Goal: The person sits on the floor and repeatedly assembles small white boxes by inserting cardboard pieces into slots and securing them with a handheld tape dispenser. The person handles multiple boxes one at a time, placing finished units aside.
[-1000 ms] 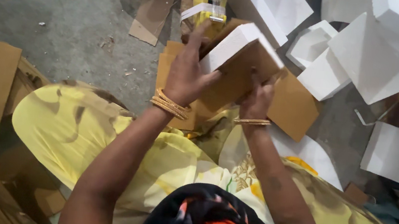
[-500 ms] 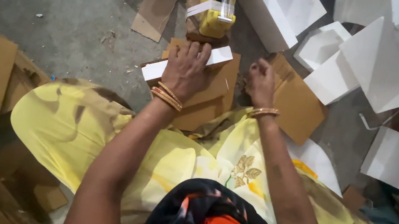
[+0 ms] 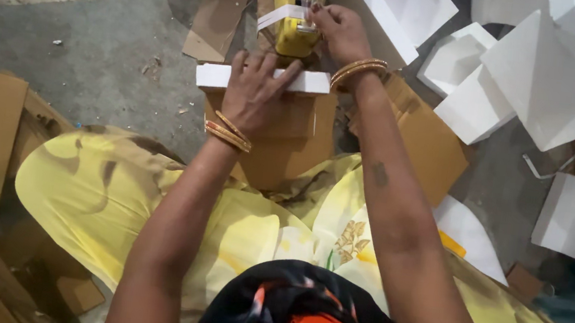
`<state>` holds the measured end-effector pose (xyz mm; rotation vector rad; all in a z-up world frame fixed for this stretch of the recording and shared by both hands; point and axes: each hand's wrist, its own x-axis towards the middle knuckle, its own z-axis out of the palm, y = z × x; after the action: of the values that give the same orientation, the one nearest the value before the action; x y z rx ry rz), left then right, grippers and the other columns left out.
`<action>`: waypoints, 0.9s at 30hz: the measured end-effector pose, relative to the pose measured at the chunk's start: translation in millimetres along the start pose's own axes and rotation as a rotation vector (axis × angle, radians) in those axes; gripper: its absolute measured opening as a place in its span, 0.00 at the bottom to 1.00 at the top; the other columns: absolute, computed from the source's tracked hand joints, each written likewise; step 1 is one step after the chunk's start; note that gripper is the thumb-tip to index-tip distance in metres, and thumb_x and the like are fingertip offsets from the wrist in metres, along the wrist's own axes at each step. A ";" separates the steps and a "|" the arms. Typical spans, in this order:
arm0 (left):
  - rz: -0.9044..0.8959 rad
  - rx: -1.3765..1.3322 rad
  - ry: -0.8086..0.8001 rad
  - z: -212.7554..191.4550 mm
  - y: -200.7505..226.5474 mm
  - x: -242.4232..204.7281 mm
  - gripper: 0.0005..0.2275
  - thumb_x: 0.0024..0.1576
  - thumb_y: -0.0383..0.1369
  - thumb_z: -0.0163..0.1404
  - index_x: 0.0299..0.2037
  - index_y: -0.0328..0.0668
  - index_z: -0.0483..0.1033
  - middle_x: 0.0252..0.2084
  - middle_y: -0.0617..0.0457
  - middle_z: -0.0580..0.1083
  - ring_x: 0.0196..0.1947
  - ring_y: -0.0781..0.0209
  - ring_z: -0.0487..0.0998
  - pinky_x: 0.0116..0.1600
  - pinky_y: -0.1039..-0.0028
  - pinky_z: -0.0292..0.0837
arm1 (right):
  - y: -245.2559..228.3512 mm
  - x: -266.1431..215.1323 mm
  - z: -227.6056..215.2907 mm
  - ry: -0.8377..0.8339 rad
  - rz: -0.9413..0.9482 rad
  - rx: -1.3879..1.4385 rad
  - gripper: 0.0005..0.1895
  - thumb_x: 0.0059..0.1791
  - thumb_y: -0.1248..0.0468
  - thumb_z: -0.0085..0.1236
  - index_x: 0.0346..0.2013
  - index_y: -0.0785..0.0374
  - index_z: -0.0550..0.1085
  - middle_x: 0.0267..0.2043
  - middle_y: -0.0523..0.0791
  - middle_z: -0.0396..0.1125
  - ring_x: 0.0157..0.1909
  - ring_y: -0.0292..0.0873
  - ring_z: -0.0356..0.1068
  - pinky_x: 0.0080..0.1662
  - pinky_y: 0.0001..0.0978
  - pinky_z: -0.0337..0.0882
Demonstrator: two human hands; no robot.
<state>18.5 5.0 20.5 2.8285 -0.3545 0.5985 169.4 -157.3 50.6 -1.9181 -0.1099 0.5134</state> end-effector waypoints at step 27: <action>-0.047 -0.168 -0.125 -4.1 -11.9 14.8 0.16 0.53 0.31 0.51 0.52 0.43 0.72 0.43 0.49 0.72 0.47 0.50 0.72 0.51 0.58 0.63 | 125.1 -80.1 18.2 0.274 0.035 -0.481 0.20 0.50 0.60 0.67 0.51 0.67 0.72 0.40 0.55 0.75 0.41 0.51 0.75 0.45 0.42 0.74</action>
<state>33.5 14.6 28.4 2.7103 -0.3413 0.3651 69.7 -216.8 -43.9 -2.4459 -0.0214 0.2538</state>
